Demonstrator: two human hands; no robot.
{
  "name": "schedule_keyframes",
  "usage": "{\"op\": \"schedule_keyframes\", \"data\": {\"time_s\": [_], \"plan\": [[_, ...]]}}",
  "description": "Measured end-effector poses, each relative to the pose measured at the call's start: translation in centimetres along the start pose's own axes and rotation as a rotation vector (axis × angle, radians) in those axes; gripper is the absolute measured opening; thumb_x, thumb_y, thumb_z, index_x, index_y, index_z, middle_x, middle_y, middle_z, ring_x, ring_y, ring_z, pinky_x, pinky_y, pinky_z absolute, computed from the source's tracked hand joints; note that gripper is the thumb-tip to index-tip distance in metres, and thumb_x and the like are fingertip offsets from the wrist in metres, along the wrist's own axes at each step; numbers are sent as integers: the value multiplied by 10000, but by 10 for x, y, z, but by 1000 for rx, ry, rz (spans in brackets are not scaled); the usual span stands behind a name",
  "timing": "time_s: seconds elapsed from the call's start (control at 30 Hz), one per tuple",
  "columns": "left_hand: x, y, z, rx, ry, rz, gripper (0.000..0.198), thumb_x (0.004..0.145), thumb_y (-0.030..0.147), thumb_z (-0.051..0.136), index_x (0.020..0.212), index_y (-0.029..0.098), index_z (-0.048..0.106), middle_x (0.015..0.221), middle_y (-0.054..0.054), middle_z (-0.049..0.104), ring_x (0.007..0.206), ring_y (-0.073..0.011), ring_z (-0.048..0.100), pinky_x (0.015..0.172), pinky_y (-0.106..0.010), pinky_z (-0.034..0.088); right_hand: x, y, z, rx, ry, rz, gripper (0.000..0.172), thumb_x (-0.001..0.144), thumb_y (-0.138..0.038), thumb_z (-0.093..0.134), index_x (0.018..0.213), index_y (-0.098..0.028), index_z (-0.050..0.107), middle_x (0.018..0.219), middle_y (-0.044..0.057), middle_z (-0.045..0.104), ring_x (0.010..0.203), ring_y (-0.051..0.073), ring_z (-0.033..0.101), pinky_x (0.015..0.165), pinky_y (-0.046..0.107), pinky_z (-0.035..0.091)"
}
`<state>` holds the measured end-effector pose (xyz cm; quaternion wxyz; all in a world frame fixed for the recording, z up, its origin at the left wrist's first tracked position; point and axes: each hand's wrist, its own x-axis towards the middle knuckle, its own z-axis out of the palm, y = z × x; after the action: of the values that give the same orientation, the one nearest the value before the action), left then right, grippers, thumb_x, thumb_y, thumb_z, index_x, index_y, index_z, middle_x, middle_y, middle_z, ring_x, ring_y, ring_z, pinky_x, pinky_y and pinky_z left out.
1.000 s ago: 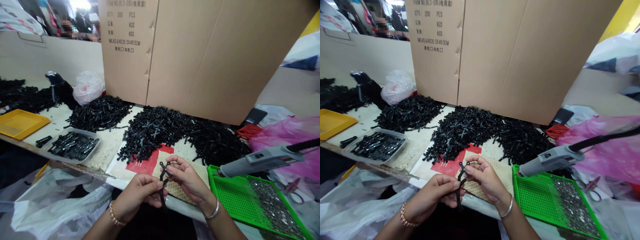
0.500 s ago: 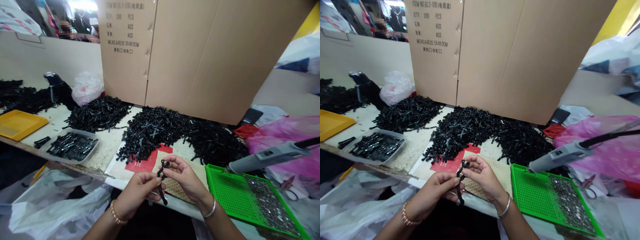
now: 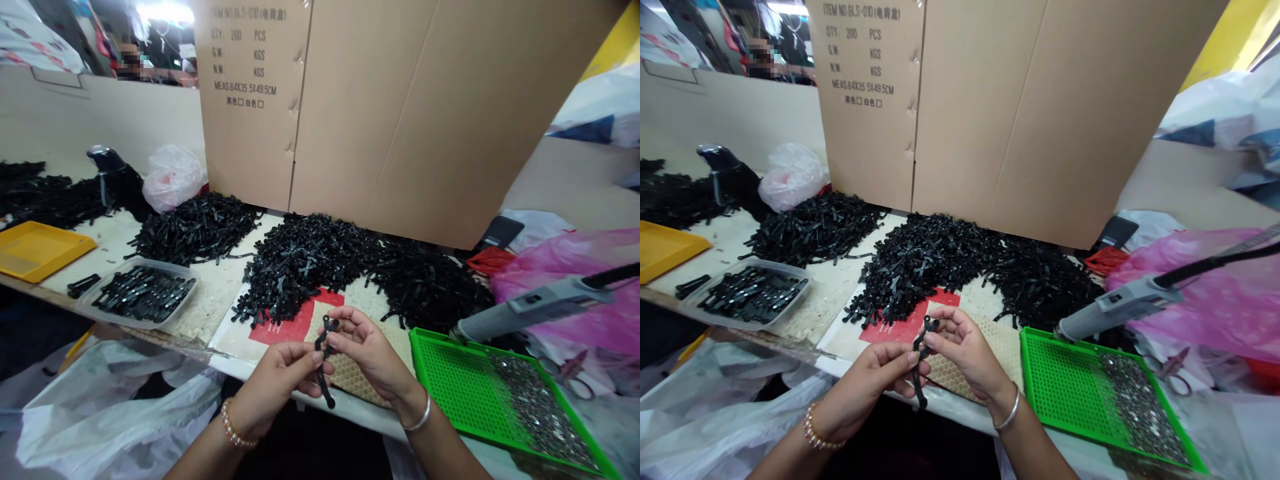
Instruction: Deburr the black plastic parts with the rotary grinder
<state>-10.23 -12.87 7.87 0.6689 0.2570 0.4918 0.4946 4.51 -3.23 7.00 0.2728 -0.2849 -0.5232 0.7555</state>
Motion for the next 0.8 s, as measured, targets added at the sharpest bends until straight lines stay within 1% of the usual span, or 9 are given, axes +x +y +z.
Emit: {"op": "schedule_keyframes", "data": {"time_s": [0.13,0.2,0.3,0.43,0.53,0.6,0.67,0.73,0.8], "plan": [[-1,4,6,25,13,29,443,676,519,734,813,100,698,761,-78,684,606,-110,579,574,-202,480,-2,-3,0,-36,7,18,443,759,-364,776,1093,-212,528,935,36,611,868,169,592,767,272,483],[-1,5,7,55,-2,46,470,666,549,724,785,96,699,744,-80,678,607,-113,577,568,-201,467,-3,-3,-2,-75,13,38,449,769,-388,765,1111,-223,525,966,42,610,909,182,589,805,288,483],[1,7,7,59,-27,54,505,648,583,717,763,92,691,736,-84,673,561,-94,552,553,-198,453,-1,-2,-7,-133,17,51,457,780,-431,747,1125,-233,522,1000,52,613,962,201,582,839,298,483],[1,8,5,20,-25,50,522,611,590,736,738,88,671,733,-85,674,496,-73,525,530,-203,455,2,-1,-8,-153,64,16,482,743,-463,766,1096,-221,542,976,62,623,942,220,596,824,313,500],[0,9,6,-6,-15,38,524,596,576,756,760,85,673,770,-89,678,523,-83,553,544,-210,472,-1,-2,-4,-129,85,15,505,723,-452,782,1101,-213,546,966,68,634,918,229,607,812,327,509],[0,7,8,-54,42,42,532,543,545,803,771,84,669,751,-73,670,544,-90,570,570,-219,489,-4,-1,-1,-116,123,27,536,711,-461,787,1115,-212,540,924,64,646,869,221,620,773,315,520],[1,5,11,-118,144,63,557,456,511,854,758,89,652,686,-45,650,536,-97,575,568,-227,495,-7,0,3,-97,196,40,590,673,-488,806,1116,-209,533,864,58,657,800,213,632,721,297,535],[1,3,13,-162,226,98,587,394,502,877,744,100,630,629,-27,631,521,-107,578,532,-221,482,-9,2,5,-63,262,66,678,601,-514,838,1117,-209,521,838,66,667,771,233,647,683,303,555],[0,1,15,-202,268,133,617,364,515,882,738,119,593,583,-20,621,501,-115,581,491,-208,457,-7,8,5,-29,310,101,771,523,-526,865,1128,-213,504,855,86,677,793,281,660,663,331,578]]}}
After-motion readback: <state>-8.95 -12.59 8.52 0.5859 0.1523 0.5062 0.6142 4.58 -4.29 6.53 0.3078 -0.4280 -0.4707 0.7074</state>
